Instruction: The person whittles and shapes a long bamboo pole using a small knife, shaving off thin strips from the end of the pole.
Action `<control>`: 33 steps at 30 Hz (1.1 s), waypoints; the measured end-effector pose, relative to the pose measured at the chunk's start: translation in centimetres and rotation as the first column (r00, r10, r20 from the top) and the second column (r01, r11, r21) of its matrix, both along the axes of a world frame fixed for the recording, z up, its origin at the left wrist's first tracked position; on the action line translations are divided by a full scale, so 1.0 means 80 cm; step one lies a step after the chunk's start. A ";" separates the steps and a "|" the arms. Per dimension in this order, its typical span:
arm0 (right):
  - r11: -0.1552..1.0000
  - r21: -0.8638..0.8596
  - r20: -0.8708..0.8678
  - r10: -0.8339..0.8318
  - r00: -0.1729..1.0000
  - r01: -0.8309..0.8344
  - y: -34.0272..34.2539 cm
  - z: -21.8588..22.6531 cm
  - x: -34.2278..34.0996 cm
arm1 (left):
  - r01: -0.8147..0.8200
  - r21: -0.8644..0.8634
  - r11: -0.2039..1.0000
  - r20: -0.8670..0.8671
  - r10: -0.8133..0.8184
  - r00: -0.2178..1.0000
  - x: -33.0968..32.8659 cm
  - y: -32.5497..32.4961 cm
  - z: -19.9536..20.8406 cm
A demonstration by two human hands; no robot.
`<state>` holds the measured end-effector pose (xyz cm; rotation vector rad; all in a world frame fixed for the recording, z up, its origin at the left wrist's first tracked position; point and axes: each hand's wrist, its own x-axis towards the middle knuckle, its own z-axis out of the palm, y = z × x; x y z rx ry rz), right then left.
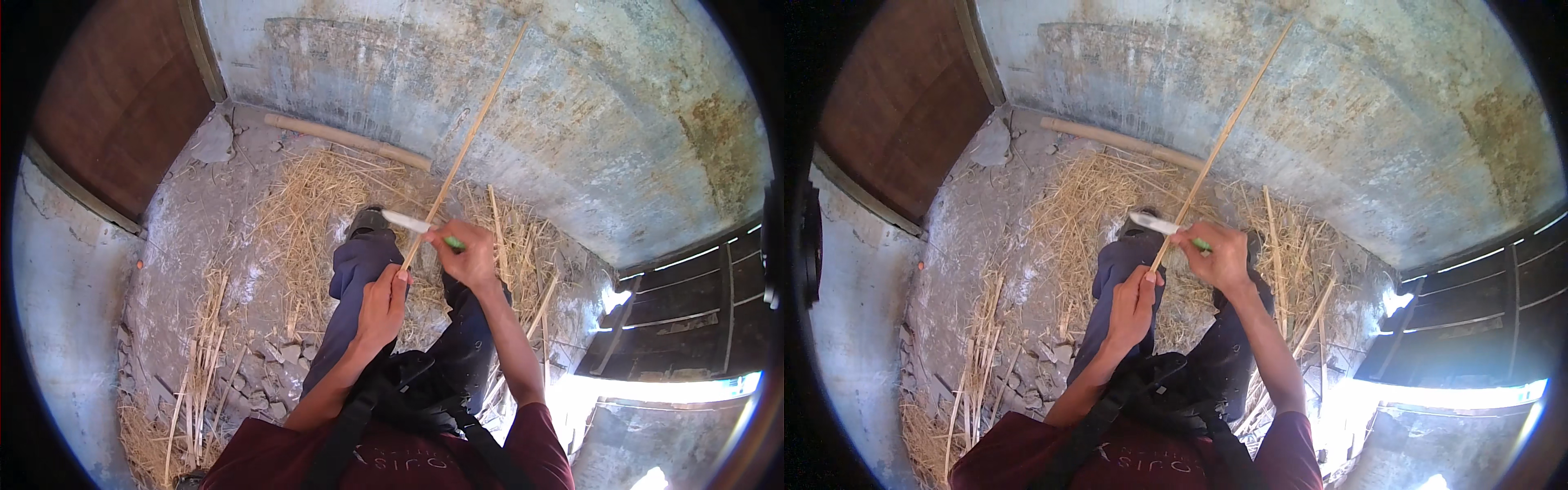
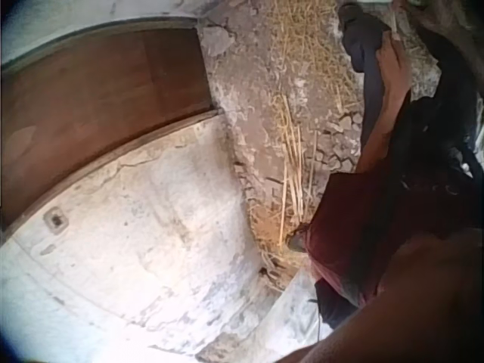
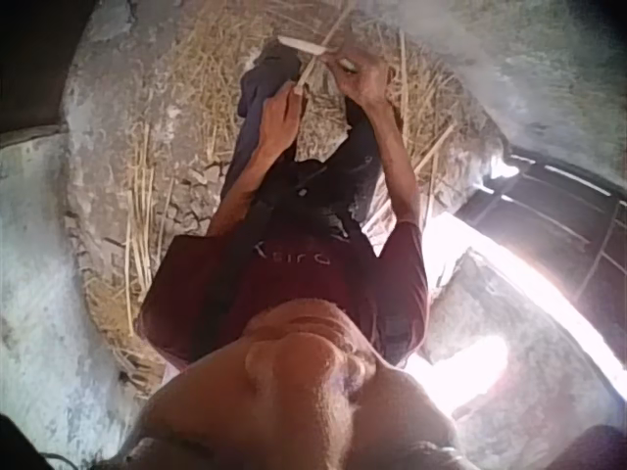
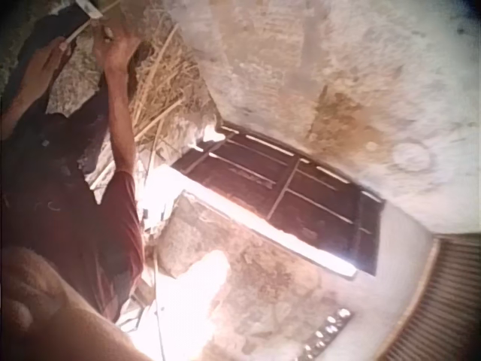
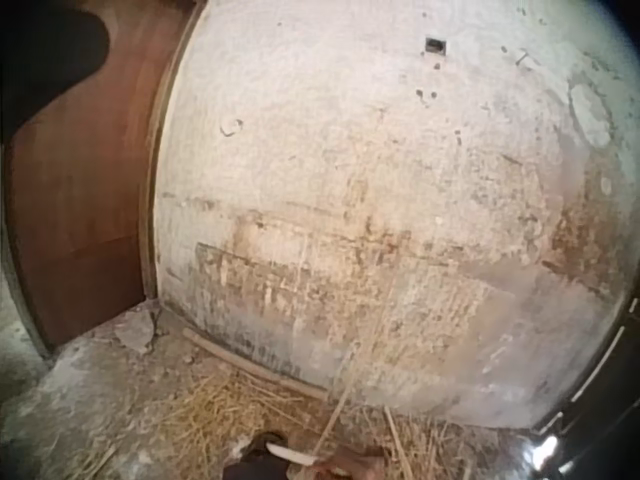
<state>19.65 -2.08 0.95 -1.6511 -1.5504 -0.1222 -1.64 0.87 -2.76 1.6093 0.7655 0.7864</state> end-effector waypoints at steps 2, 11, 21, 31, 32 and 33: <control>0.998 0.009 -0.015 0.062 0.998 -0.062 -0.001 0.007 -0.009 | -0.006 0.010 1.000 0.016 0.006 1.000 0.001 -0.001 -0.005; 0.994 0.018 -0.080 -0.110 0.991 0.112 0.041 0.006 0.062 | -0.013 0.015 1.000 0.021 0.013 1.000 0.004 -0.001 0.000; 0.997 0.003 -0.042 0.078 0.996 -0.078 0.012 -0.004 0.022 | 0.018 -0.019 1.000 0.006 -0.018 1.000 -0.002 0.002 -0.004; 0.975 0.024 -0.168 -0.214 0.962 0.221 0.071 0.006 0.096 | 0.016 -0.026 1.000 0.019 -0.015 1.000 0.000 0.002 -0.008; 0.979 0.032 -0.164 -0.193 0.967 0.201 0.069 0.007 0.096 | 0.023 -0.044 0.999 0.033 -0.021 0.999 0.000 0.005 -0.006; 0.982 0.040 -0.159 -0.174 0.972 0.183 0.063 0.006 0.095 | 0.031 -0.041 0.999 0.034 -0.030 0.999 0.000 0.005 -0.002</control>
